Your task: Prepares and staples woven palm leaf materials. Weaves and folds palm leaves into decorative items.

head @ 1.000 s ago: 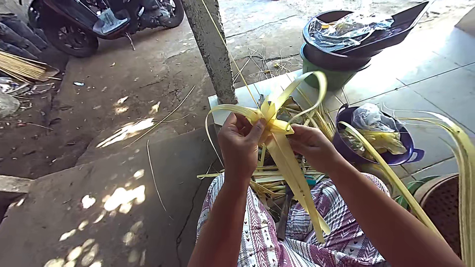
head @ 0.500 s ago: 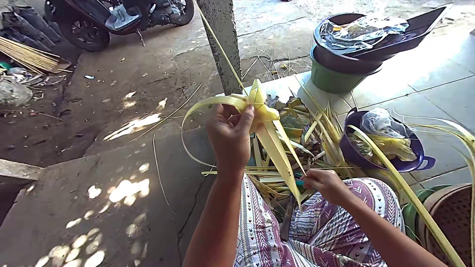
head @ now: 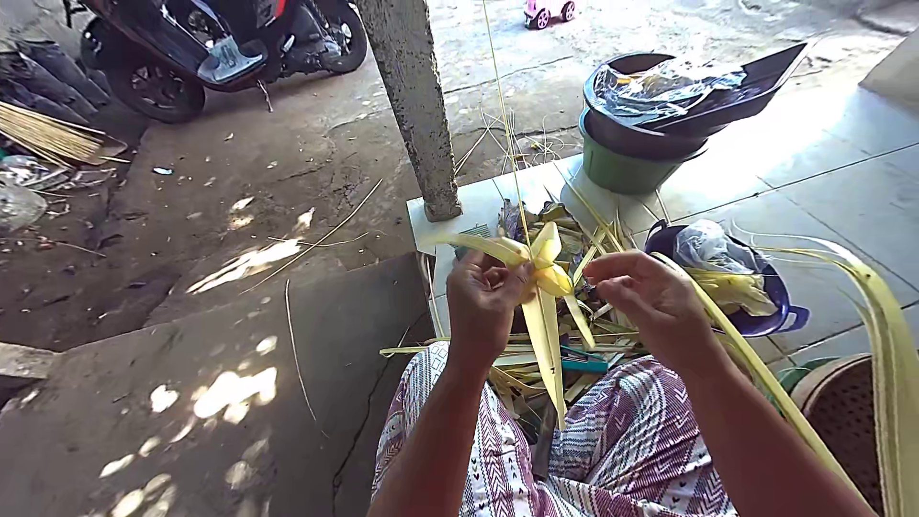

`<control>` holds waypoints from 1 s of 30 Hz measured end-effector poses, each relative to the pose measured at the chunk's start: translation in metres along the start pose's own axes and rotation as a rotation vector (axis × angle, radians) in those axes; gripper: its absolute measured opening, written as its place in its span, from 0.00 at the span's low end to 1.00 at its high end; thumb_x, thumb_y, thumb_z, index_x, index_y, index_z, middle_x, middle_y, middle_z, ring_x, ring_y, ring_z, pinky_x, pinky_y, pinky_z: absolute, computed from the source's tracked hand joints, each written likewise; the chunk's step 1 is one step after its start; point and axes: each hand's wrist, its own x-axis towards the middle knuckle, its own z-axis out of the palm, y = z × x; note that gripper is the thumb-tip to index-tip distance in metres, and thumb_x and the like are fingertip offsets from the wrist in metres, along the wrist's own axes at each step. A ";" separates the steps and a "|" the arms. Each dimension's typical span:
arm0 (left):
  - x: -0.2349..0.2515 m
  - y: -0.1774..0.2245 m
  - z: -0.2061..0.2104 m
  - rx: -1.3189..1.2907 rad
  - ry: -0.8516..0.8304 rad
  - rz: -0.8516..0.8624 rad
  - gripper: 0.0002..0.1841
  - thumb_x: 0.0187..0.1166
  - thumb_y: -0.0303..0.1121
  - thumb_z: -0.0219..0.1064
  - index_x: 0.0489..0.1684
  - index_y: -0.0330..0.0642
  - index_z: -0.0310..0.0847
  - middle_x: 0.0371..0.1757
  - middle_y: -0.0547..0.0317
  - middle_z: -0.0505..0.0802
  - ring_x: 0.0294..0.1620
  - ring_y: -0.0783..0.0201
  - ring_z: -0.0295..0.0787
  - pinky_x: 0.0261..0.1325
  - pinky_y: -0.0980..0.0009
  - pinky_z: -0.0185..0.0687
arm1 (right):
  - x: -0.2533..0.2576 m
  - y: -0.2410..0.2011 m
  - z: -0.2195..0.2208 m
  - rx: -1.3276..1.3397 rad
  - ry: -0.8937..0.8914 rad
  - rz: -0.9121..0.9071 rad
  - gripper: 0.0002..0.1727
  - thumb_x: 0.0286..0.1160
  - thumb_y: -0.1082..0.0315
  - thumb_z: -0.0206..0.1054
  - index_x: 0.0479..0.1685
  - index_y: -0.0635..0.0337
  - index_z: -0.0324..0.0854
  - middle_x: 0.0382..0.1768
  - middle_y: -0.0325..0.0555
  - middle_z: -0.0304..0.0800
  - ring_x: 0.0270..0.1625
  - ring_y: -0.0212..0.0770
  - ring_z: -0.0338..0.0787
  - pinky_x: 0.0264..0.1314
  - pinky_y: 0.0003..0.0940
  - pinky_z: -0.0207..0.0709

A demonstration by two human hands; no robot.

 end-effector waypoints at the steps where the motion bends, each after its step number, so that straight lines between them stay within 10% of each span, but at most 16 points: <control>1: -0.002 -0.001 0.004 0.001 0.003 -0.016 0.12 0.76 0.17 0.68 0.54 0.36 0.80 0.39 0.61 0.92 0.32 0.71 0.92 0.38 0.72 0.94 | 0.003 -0.005 0.003 -0.073 0.011 -0.053 0.14 0.76 0.58 0.67 0.53 0.53 0.87 0.51 0.35 0.89 0.52 0.27 0.88 0.52 0.26 0.84; 6: -0.009 -0.010 0.012 0.001 -0.015 -0.043 0.15 0.70 0.15 0.71 0.53 0.34 0.80 0.39 0.59 0.92 0.34 0.71 0.93 0.40 0.72 0.93 | 0.007 -0.015 0.019 -0.251 0.099 -0.107 0.04 0.72 0.64 0.71 0.38 0.52 0.90 0.50 0.37 0.88 0.56 0.30 0.86 0.54 0.29 0.79; 15: -0.011 -0.021 0.015 -0.114 -0.083 -0.044 0.12 0.68 0.13 0.72 0.44 0.37 0.85 0.33 0.64 0.93 0.33 0.75 0.91 0.40 0.77 0.90 | 0.006 -0.009 0.021 0.284 0.021 0.247 0.05 0.70 0.72 0.72 0.28 0.52 0.84 0.47 0.36 0.88 0.49 0.28 0.87 0.45 0.23 0.83; 21: -0.007 -0.018 0.021 -0.093 -0.039 -0.058 0.11 0.70 0.14 0.72 0.44 0.36 0.84 0.32 0.63 0.93 0.31 0.75 0.90 0.39 0.78 0.90 | 0.003 0.000 0.014 0.474 0.024 0.301 0.08 0.77 0.69 0.63 0.49 0.53 0.84 0.42 0.35 0.92 0.43 0.29 0.90 0.50 0.26 0.85; 25: -0.001 -0.015 0.022 -0.025 -0.047 -0.042 0.11 0.70 0.16 0.74 0.47 0.34 0.84 0.34 0.62 0.93 0.32 0.75 0.91 0.40 0.77 0.90 | 0.010 -0.018 -0.004 0.068 0.164 -0.080 0.08 0.80 0.68 0.66 0.53 0.54 0.81 0.51 0.31 0.89 0.52 0.23 0.90 0.56 0.23 0.86; 30: 0.005 -0.012 0.029 0.114 -0.100 -0.061 0.09 0.70 0.17 0.73 0.45 0.35 0.85 0.31 0.63 0.92 0.30 0.77 0.88 0.37 0.78 0.87 | 0.054 -0.069 -0.010 -0.253 -0.256 -0.140 0.21 0.71 0.63 0.77 0.63 0.57 0.84 0.52 0.42 0.91 0.37 0.30 0.88 0.39 0.29 0.84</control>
